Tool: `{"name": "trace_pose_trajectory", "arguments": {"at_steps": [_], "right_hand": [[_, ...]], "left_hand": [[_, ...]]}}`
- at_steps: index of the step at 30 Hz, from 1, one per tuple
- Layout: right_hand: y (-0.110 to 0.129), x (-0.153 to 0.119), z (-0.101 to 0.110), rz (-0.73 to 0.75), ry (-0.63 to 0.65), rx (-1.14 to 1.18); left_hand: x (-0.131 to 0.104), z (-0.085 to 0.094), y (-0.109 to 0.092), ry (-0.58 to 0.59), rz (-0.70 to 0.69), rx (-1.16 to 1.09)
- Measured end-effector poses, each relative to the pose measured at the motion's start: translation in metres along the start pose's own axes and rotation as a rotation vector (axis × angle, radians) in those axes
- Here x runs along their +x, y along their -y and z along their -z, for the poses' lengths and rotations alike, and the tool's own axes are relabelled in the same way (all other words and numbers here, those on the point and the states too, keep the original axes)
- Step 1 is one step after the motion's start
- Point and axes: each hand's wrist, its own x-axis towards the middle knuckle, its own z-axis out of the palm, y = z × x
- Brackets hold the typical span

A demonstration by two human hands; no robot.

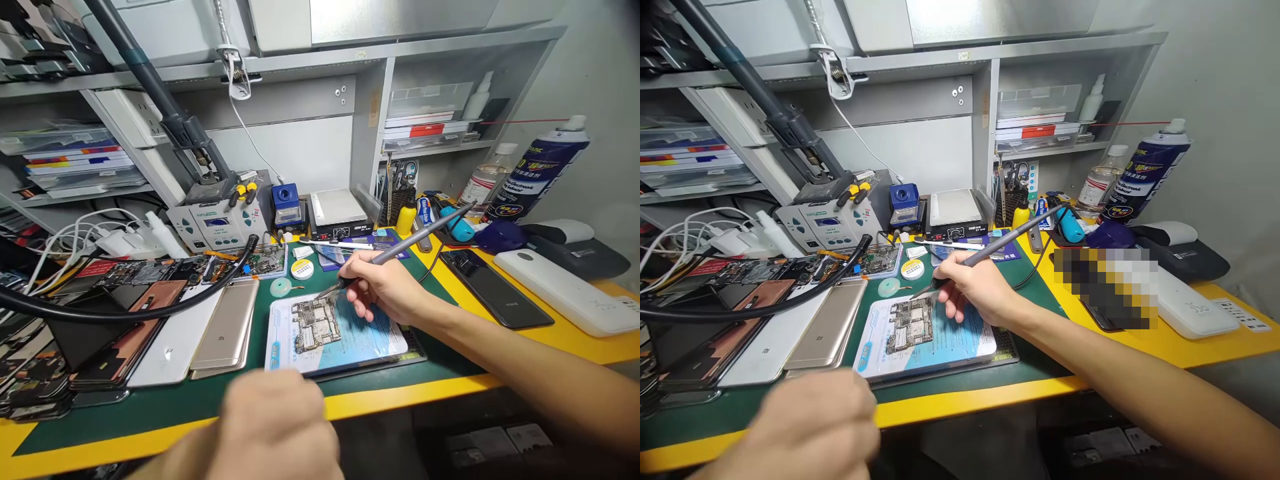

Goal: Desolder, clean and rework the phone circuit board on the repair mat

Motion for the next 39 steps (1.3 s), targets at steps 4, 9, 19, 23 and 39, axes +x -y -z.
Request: {"name": "trace_pose_trajectory", "arguments": {"at_steps": [4,9,19,23,39], "right_hand": [[-0.001,0.000,0.000,0.001,-0.030,0.018],[0.000,-0.001,0.001,-0.028,-0.049,0.030],[0.000,-0.007,0.009,-0.004,-0.025,0.022],[-0.001,-0.008,0.008,0.017,-0.058,-0.030],[0.002,-0.010,0.004,-0.066,0.006,0.006]], "left_hand": [[0.047,0.071,0.038,-0.020,0.056,0.175],[0.053,0.079,0.070,0.184,0.107,0.270],[0.016,0.057,0.067,0.213,0.316,0.258],[0.017,0.054,0.068,0.184,0.338,0.226],[0.014,0.048,0.076,0.122,0.291,0.262]]}}
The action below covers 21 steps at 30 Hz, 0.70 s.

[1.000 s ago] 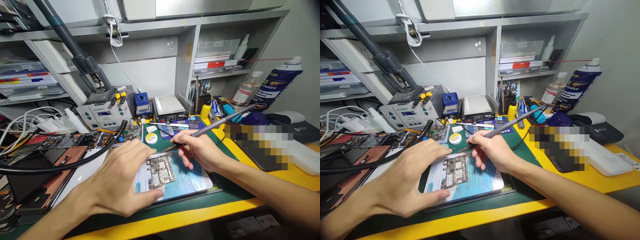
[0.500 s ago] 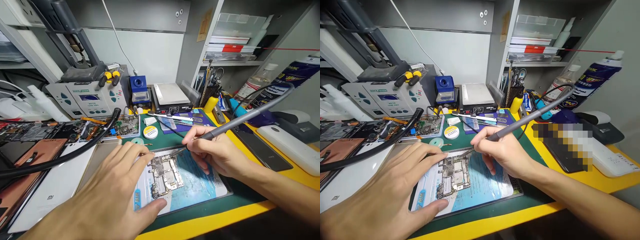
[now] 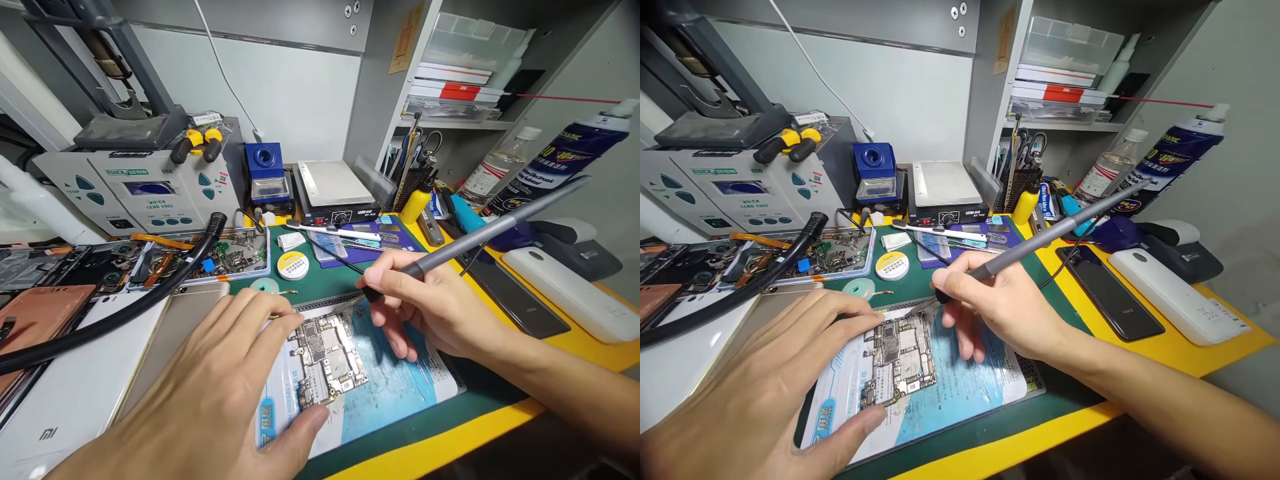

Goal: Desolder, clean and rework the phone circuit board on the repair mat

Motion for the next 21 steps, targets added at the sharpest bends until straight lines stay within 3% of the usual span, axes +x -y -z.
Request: {"name": "trace_pose_trajectory", "arguments": {"at_steps": [10,12,16,21], "right_hand": [[0.002,-0.006,-0.007,0.045,-0.073,-0.252],[0.001,-0.008,-0.008,0.124,-0.084,-0.368],[-0.006,-0.011,-0.007,0.418,-0.133,-0.618],[-0.010,-0.013,-0.006,0.496,-0.115,-0.775]], "left_hand": [[-0.007,-0.007,0.003,-0.041,-0.004,0.018],[-0.006,-0.008,0.001,-0.037,0.024,0.002],[-0.004,-0.012,0.000,-0.078,0.048,-0.015],[-0.005,-0.016,0.003,-0.103,0.030,-0.011]]}}
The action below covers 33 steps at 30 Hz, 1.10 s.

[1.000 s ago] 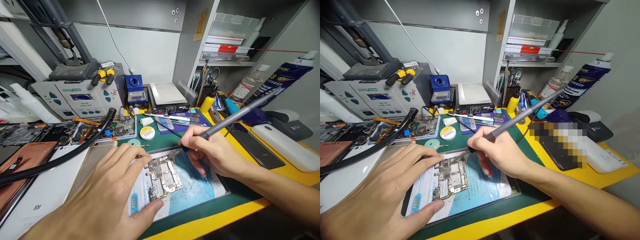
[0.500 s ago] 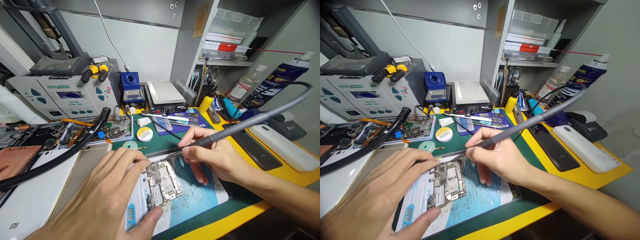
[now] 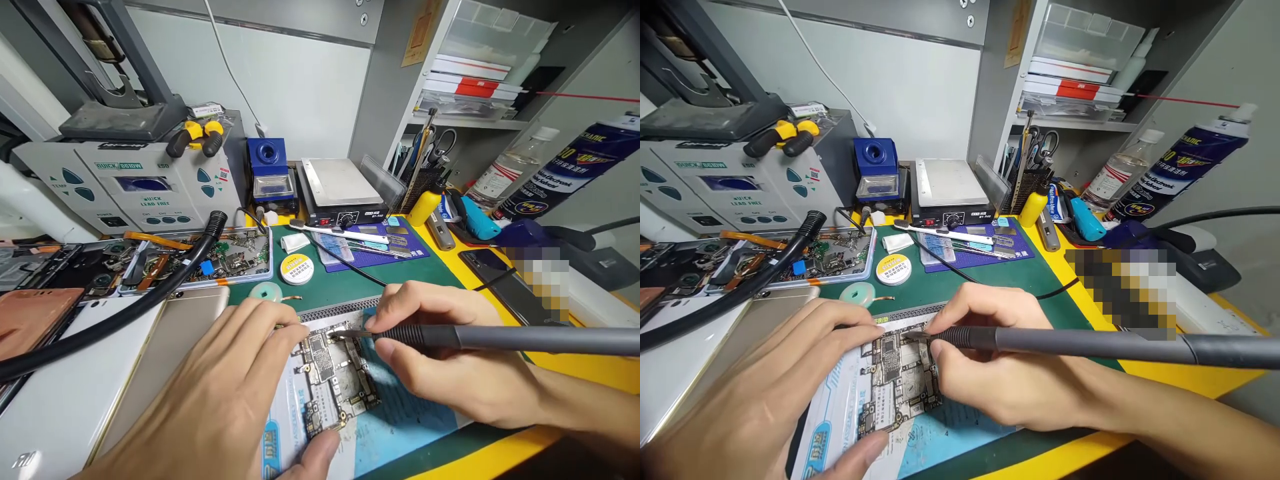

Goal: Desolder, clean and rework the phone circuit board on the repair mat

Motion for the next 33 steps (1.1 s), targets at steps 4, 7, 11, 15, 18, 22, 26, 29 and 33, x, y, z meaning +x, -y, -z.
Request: {"name": "trace_pose_trajectory", "arguments": {"at_steps": [4,7,11,15,18,22,26,29,33], "right_hand": [[0.002,0.000,-0.001,0.088,0.014,-0.030],[0.001,0.000,-0.002,0.160,0.025,-0.037],[-0.002,-0.001,-0.002,0.230,0.014,-0.022],[-0.001,-0.001,-0.001,0.258,0.038,-0.024],[-0.001,-0.001,-0.001,0.251,0.031,-0.026],[-0.003,-0.001,-0.002,0.258,0.036,-0.023],[-0.005,-0.001,-0.002,0.317,0.051,-0.004],[-0.005,-0.002,0.000,0.335,0.061,-0.005],[-0.004,-0.004,0.002,0.325,0.063,-0.026]], "left_hand": [[0.000,0.001,0.001,0.000,-0.042,-0.005],[0.000,0.002,0.003,0.002,-0.053,0.001],[0.002,0.002,0.004,0.007,-0.064,-0.015],[0.005,0.005,0.002,0.040,-0.061,-0.030],[0.005,0.009,-0.001,0.070,-0.034,-0.042],[0.004,0.011,-0.004,0.076,-0.013,-0.036],[0.005,0.011,-0.005,0.077,-0.012,-0.042],[0.007,0.011,-0.006,0.066,-0.005,-0.041],[0.007,0.010,-0.006,0.058,-0.017,-0.041]]}}
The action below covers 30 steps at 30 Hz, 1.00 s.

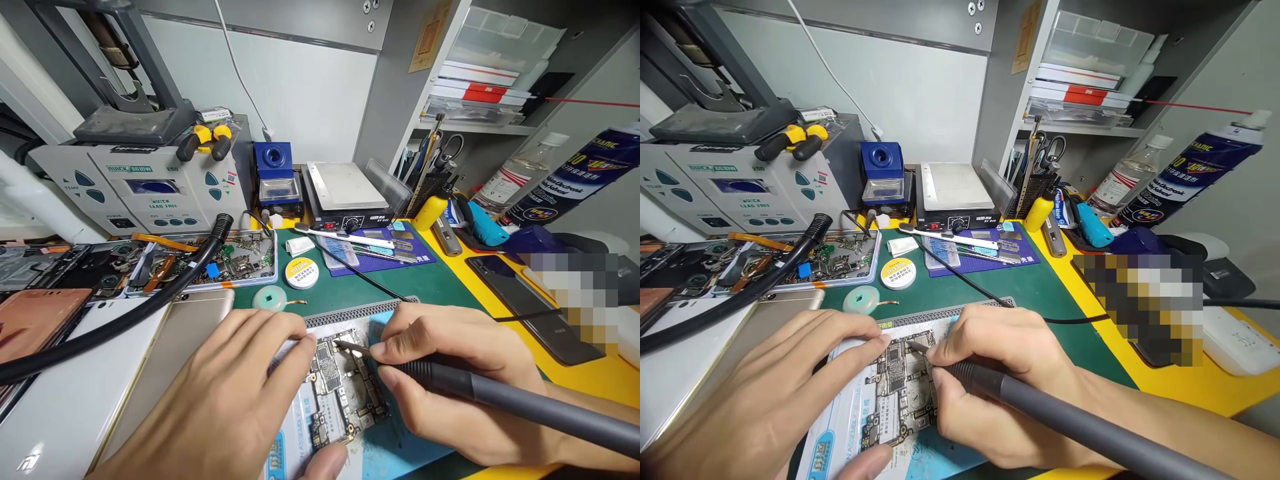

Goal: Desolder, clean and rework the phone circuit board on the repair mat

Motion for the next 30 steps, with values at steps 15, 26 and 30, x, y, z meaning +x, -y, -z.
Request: {"name": "trace_pose_trajectory", "arguments": {"at_steps": [15,26,30], "right_hand": [[-0.002,-0.001,-0.004,0.069,0.005,-0.031],[-0.004,-0.004,-0.004,0.089,0.027,-0.039],[-0.004,-0.002,-0.005,0.097,0.022,-0.037]], "left_hand": [[-0.001,-0.001,0.004,0.012,-0.018,0.016],[-0.002,-0.010,0.014,-0.065,-0.082,0.039],[-0.003,-0.013,0.016,-0.094,-0.092,0.037]]}}
